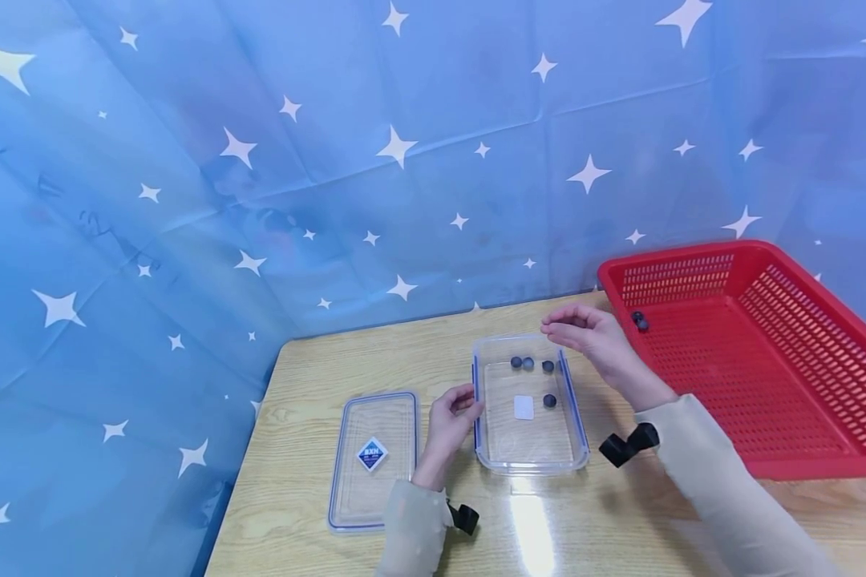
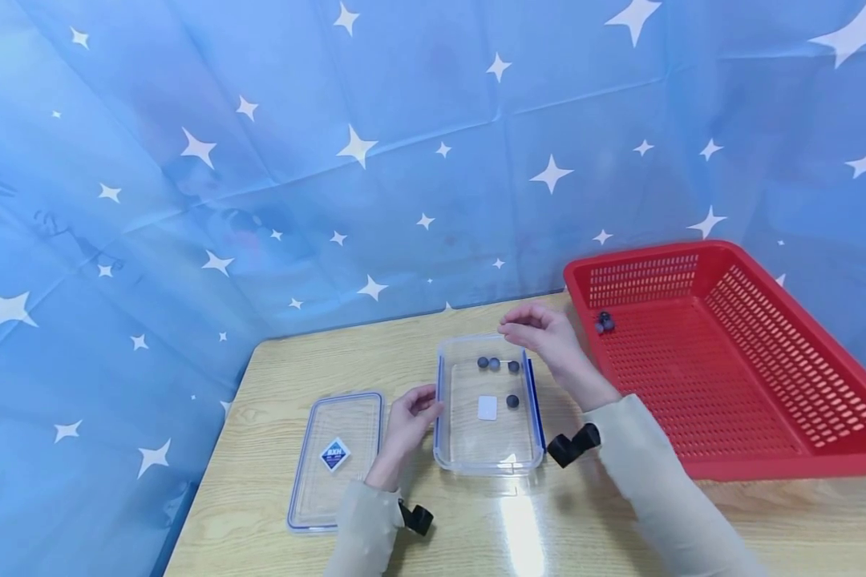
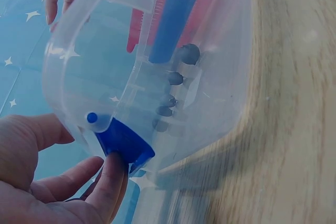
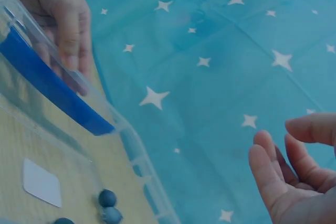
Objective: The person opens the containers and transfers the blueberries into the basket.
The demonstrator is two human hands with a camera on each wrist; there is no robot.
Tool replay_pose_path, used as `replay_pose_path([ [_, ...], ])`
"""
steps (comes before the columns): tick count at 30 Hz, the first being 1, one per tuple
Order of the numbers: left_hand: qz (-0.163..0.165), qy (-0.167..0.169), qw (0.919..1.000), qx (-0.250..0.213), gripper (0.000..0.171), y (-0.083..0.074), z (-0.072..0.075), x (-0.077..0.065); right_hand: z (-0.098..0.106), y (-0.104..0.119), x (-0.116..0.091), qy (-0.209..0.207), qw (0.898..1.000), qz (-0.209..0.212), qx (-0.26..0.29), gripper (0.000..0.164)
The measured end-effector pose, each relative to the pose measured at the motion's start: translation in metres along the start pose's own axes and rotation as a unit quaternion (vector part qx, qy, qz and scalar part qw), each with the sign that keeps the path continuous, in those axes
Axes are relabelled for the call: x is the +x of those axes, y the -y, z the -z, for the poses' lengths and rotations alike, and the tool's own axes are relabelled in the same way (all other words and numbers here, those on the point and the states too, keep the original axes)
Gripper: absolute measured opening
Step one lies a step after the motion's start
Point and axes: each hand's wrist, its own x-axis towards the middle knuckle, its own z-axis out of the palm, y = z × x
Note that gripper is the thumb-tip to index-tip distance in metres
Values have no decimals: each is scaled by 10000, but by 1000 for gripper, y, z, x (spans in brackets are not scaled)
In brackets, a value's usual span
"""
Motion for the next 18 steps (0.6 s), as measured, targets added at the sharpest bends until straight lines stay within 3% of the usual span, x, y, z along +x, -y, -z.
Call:
replay_pose_path([
  [4,-52,-3,10000,35,32,0,1,-1,-9,-11,2,-16,9996,-142,-248,14],
  [8,-59,11,10000,27,33,-1,1,-1,-15,-21,6,-56,9990,-438,93,23],
  [14,-76,-4,10000,20,33,-1,0,-2,-25,-35,10,-436,9949,-786,447,24],
  [18,-65,-23,10000,13,33,-1,0,-2,-31,-44,12,-674,9923,-1036,119,29],
])
